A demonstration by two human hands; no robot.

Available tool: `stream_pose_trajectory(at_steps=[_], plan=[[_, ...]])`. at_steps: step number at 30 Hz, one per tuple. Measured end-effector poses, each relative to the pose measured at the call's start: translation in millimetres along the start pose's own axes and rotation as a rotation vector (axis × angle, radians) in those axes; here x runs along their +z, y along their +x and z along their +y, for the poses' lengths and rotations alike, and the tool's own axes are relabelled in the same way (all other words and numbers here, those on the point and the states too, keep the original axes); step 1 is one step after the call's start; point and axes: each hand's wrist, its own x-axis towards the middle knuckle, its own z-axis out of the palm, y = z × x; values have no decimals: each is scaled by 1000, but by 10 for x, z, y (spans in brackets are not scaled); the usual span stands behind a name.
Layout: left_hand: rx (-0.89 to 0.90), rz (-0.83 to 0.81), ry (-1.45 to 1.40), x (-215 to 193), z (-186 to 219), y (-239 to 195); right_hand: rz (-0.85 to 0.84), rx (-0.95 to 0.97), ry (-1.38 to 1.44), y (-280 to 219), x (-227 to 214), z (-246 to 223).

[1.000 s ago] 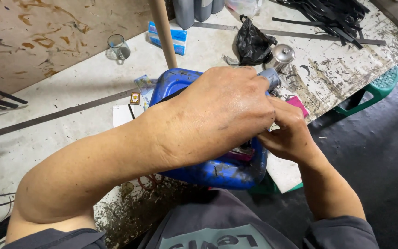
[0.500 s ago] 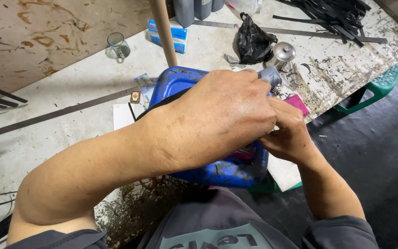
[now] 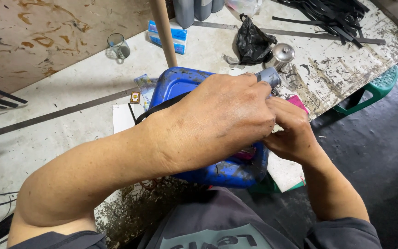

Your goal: Applying edge dye to leather strips by feeding them through a manual applicator and hanging them on a rack to dry.

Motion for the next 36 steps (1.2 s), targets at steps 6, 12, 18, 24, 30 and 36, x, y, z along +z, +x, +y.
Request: stream_pose_trajectory(at_steps=[6,12,18,24,30,36], plan=[[-11,80,-3,36,-29,-120,-61,-9,-9,58,-42,-48],[-39,115,28,42,-56,-269,-101,-25,-37,94,-60,-62],[-33,202,72,70,-84,-416,-122,-53,-26,198,-100,-143],[-64,168,-32,120,-150,-576,-176,-49,-19,223,-137,-158],[-82,211,-147,176,-184,-705,-208,-48,-58,199,-128,-134],[-103,245,-209,279,-192,-773,-214,-70,-101,191,-119,-145]])
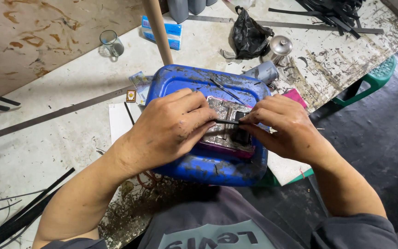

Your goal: Applying edge dye to leather strips by feeding them through a manual applicator and hanging them on a rack to dry.

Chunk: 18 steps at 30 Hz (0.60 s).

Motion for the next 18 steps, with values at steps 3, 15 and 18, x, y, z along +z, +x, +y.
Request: stream_pose_trajectory(at_steps=[3,15,18], plan=[[6,28,-31,60,-20,-33,0,-2,-11,-21,1,1],[3,90,-136,385,-49,-22,-25,72,-95,-226,-62,-15],[5,85,-163,487,-54,4,-28,95,-136,-281,-102,-19]])
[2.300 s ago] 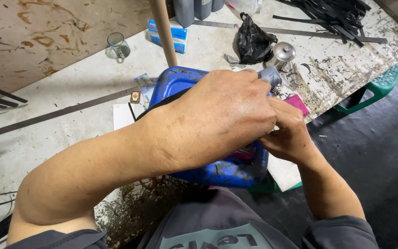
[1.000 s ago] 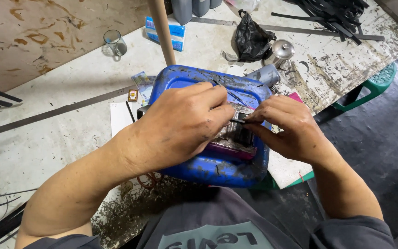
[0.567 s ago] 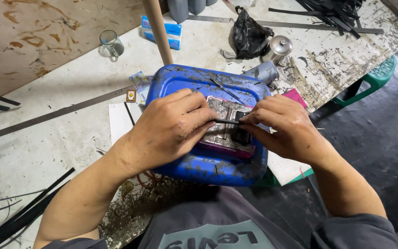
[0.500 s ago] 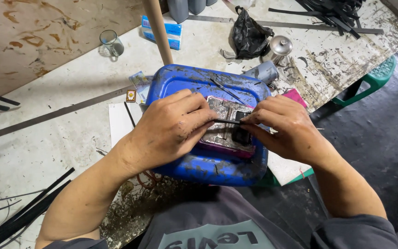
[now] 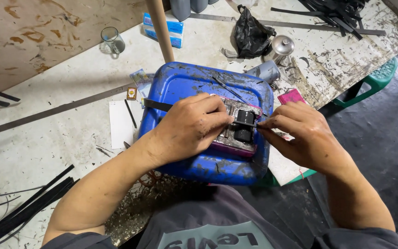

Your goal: Applying edge dye to leather strips by feeding them through a manual applicator and hanging them on a rack to dry.

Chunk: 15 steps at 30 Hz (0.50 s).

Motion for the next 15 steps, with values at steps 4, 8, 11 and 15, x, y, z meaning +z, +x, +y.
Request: stream_pose_trajectory(at_steps=[4,8,11,15], plan=[[3,-9,-16,97,-13,34,1,-8,-22,-20,-40,13],[16,-6,-54,167,-18,65,-2,-11,-50,6,-40,-7],[18,-19,-75,205,-8,85,13,-24,-40,42,24,-24],[5,-21,-92,206,36,113,35,-32,-62,40,43,-47]])
